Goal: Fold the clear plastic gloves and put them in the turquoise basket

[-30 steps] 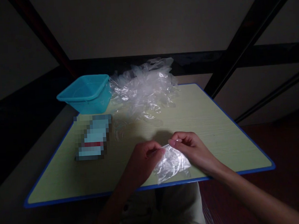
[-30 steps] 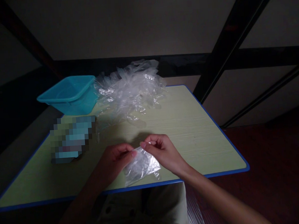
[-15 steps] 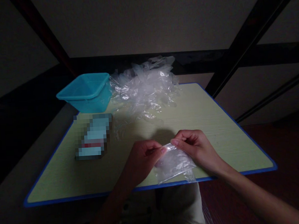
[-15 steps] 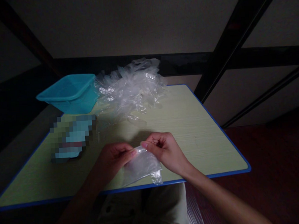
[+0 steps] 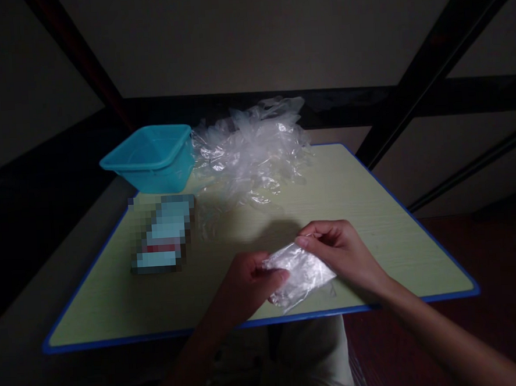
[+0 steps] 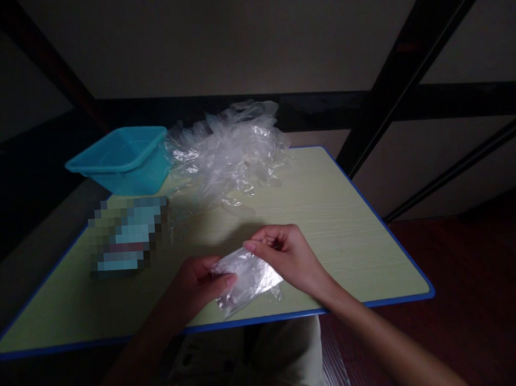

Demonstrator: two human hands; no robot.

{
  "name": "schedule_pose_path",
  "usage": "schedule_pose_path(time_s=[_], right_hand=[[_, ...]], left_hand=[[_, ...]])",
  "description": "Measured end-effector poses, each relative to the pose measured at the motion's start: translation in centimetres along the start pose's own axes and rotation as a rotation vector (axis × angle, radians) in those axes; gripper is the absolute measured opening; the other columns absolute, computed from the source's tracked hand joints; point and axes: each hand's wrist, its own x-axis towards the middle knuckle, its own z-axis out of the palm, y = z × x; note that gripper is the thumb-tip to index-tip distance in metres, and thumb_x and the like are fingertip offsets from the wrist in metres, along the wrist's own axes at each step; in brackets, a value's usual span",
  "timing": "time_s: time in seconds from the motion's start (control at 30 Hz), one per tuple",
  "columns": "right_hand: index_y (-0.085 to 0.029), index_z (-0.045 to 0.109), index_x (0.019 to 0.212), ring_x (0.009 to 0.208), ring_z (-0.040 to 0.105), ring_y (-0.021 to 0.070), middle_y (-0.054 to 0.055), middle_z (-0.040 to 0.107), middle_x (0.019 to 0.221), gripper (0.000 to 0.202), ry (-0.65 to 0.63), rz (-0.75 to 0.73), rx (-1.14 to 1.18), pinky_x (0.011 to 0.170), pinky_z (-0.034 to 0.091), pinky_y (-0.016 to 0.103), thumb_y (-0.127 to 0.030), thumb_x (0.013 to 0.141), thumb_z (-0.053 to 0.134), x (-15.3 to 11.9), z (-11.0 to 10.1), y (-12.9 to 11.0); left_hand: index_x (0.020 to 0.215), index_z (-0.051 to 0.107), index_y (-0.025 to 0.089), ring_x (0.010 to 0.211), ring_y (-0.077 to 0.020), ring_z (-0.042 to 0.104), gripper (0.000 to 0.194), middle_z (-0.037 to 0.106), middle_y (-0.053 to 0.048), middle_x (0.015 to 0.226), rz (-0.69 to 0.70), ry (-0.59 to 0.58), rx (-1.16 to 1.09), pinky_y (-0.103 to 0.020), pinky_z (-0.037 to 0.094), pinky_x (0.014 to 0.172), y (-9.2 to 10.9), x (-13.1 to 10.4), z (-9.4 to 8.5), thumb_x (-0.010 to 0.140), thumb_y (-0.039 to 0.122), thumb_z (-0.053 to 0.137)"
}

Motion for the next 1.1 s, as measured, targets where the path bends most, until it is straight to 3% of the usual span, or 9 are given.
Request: schedule_pose_path(time_s=[0.3,0.43,0.53,0.73,0.97,1.1], right_hand=[[-0.016,0.062,0.062,0.050,0.043,0.0072,-0.004,0.052,0.054,0.021,-0.201,0.037,-0.039,0.046,0.034,0.021,-0.033,0.066,0.072,-0.5,-0.9,-0.4],[-0.017,0.060,0.057,0.053,0.043,0.0083,-0.004,0.049,0.056,0.022,-0.105,-0.057,-0.039,0.050,0.034,0.023,-0.032,0.070,0.069,-0.8,-0.8,0.1],[-0.019,0.062,0.059,0.065,0.050,0.0112,0.000,0.056,0.070,0.018,-0.016,-0.143,0.073,0.058,0.038,0.025,-0.030,0.070,0.070,-0.7,-0.4,0.4],[-0.019,0.056,0.056,0.048,0.039,0.0073,-0.005,0.048,0.052,0.025,-0.041,0.008,0.239,0.047,0.027,0.022,-0.035,0.066,0.072,-0.7,-0.4,0.2],[-0.018,0.054,0.056,0.048,0.035,0.0068,-0.006,0.044,0.050,0.024,-0.235,0.050,0.087,0.047,0.024,0.023,-0.033,0.068,0.069,-0.7,-0.4,-0.1],[-0.018,0.054,0.057,0.049,0.035,0.0068,-0.006,0.044,0.052,0.024,-0.250,0.053,0.044,0.046,0.025,0.022,-0.034,0.069,0.068,-0.6,-0.1,-0.1]], left_hand=[[0.060,0.059,0.013,0.048,-0.0114,0.050,0.021,0.056,0.001,0.052,0.046,0.128,-0.105,-0.020,0.038,0.046,-0.3,-0.2,0.0,0.061,0.034,0.062],[0.061,0.059,0.014,0.048,-0.0111,0.051,0.021,0.057,0.001,0.053,0.079,0.222,-0.169,-0.020,0.040,0.046,-0.5,-0.4,0.5,0.062,0.035,0.063],[0.065,0.061,0.014,0.053,-0.0140,0.057,0.022,0.061,0.000,0.056,0.085,0.206,-0.191,-0.022,0.044,0.049,-0.7,-0.9,1.2,0.062,0.036,0.063],[0.079,0.067,0.015,0.078,-0.0223,0.066,0.026,0.070,-0.006,0.078,0.116,0.135,-0.075,-0.029,0.049,0.071,-0.6,-1.4,0.7,0.062,0.034,0.064],[0.062,0.058,0.017,0.056,-0.0138,0.057,0.020,0.059,0.000,0.057,0.157,0.175,-0.120,-0.022,0.044,0.054,1.2,-0.6,-0.2,0.062,0.037,0.058],[0.054,0.053,0.017,0.049,-0.0098,0.049,0.022,0.051,0.003,0.050,0.151,0.182,-0.072,-0.020,0.038,0.048,1.0,-0.5,0.0,0.064,0.036,0.057]])
